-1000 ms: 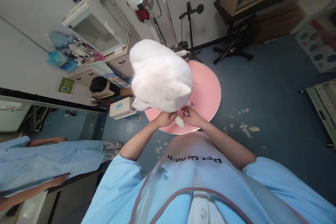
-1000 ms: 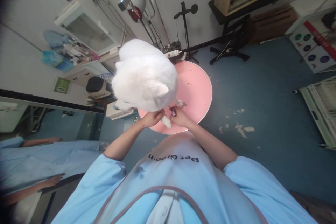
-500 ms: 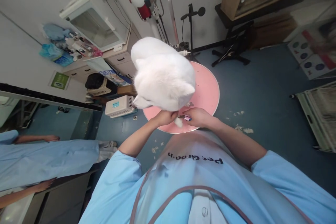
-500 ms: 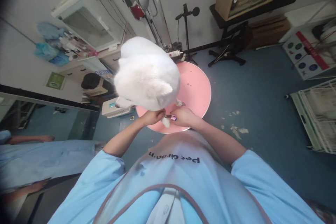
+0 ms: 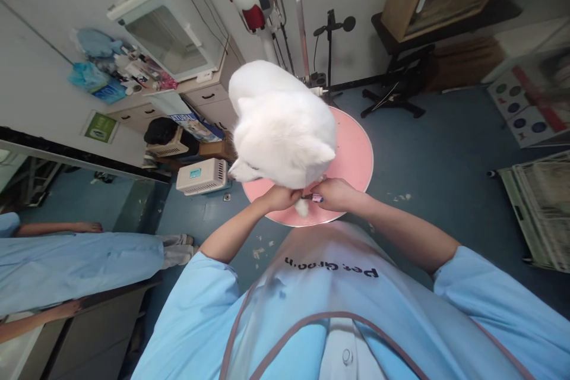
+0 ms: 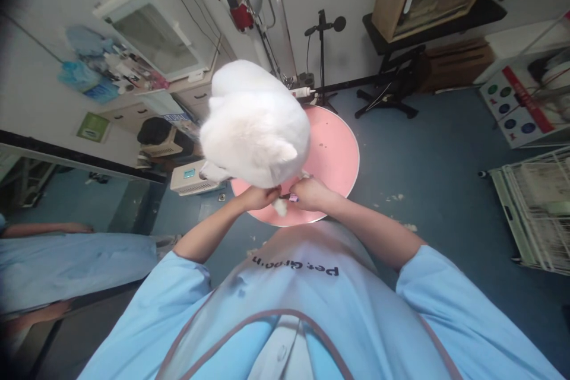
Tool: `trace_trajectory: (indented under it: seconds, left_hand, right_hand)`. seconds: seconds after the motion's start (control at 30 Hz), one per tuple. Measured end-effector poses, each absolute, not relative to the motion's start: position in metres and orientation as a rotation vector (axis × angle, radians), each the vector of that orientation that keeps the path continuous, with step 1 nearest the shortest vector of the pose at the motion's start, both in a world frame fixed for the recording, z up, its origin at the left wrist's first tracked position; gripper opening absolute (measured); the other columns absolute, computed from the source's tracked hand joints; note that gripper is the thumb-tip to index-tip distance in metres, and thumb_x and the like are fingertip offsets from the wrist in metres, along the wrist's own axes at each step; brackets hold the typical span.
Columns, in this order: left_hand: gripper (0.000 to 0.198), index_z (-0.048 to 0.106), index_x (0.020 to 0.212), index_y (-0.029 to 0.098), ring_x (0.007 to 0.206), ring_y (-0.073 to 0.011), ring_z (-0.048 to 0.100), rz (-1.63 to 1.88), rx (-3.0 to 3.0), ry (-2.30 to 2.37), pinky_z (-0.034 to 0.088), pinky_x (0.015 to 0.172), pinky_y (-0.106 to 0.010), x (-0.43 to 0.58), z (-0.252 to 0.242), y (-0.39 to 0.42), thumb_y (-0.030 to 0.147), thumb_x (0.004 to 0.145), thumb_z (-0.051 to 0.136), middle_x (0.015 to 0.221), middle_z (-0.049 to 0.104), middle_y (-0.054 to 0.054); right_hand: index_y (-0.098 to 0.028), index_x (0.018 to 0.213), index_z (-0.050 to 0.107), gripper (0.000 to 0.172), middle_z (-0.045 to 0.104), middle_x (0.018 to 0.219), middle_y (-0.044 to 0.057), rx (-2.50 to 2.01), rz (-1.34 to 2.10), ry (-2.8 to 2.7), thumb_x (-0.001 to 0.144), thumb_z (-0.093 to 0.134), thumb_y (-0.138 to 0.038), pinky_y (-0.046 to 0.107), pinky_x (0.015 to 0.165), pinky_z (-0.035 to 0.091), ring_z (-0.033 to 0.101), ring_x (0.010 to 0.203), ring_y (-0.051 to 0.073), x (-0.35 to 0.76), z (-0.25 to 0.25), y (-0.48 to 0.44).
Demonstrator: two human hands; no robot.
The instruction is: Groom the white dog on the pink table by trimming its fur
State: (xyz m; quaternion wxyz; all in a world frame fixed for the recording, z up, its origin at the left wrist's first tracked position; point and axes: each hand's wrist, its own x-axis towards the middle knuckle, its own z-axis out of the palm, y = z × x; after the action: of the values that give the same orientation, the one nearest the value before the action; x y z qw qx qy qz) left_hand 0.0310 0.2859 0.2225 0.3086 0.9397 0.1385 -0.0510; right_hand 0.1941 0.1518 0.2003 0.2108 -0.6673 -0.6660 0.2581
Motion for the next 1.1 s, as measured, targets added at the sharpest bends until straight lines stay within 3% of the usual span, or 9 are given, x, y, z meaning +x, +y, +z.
trace_trajectory:
  seconds: [0.17,0.37,0.5,0.67,0.9,1.1]
  left_hand:
    - [0.019,0.06,0.079,0.014,0.074,-0.0171,0.055,-0.101,2.446,0.35,0.045,0.068,-0.029,0.029,0.219,0.288,0.021,0.084,0.043,0.078,0.064,-0.006]
    - [0.017,0.063,0.084,0.015,0.079,-0.0181,0.059,-0.057,2.323,0.392,0.049,0.074,-0.029,0.027,0.216,0.286,0.029,0.083,0.054,0.081,0.066,-0.006]
    - [0.015,0.066,0.085,0.017,0.076,-0.0169,0.06,-0.126,2.267,0.439,0.05,0.074,-0.028,0.029,0.214,0.282,0.029,0.078,0.06,0.078,0.066,-0.004]
    - [0.016,0.064,0.084,0.016,0.078,-0.0175,0.058,-0.12,2.339,0.386,0.048,0.076,-0.03,0.032,0.213,0.281,0.028,0.082,0.052,0.079,0.064,-0.005]
    - [0.022,0.06,0.084,0.016,0.078,-0.0166,0.057,-0.105,2.346,0.303,0.047,0.076,-0.03,0.031,0.221,0.279,0.03,0.089,0.044,0.079,0.062,-0.005]
    - [0.023,0.062,0.09,0.015,0.08,-0.0164,0.058,-0.136,2.33,0.307,0.048,0.076,-0.029,0.03,0.225,0.277,0.025,0.089,0.042,0.083,0.065,-0.006]
  right_hand:
    - [-0.022,0.072,0.067,0.007,0.064,0.073,0.008,-1.919,0.672,-1.964,0.075,0.061,-0.025,0.032,0.066,0.038,0.06,0.079,0.025,0.199,0.203,0.153]
    - [-0.016,0.096,0.061,0.024,0.067,0.09,0.011,-2.099,0.566,-1.767,0.089,0.047,-0.033,0.029,0.061,0.038,0.062,0.08,0.022,0.192,0.174,0.142]
    - [-0.013,0.096,0.058,0.022,0.065,0.09,0.013,-2.018,0.437,-1.594,0.09,0.044,-0.029,0.031,0.067,0.041,0.06,0.08,0.023,0.173,0.133,0.143]
    - [-0.014,0.09,0.058,0.019,0.064,0.086,0.015,-1.82,0.183,-1.557,0.087,0.046,-0.028,0.037,0.073,0.041,0.057,0.081,0.026,0.167,0.1,0.158]
    - [-0.015,0.087,0.057,0.014,0.063,0.083,0.014,-1.645,-0.028,-1.606,0.085,0.045,-0.021,0.037,0.071,0.04,0.056,0.079,0.026,0.165,0.09,0.167]
    - [-0.015,0.083,0.057,0.011,0.063,0.077,0.012,-1.731,0.002,-1.631,0.083,0.047,-0.019,0.034,0.066,0.038,0.056,0.073,0.024,0.161,0.09,0.168]
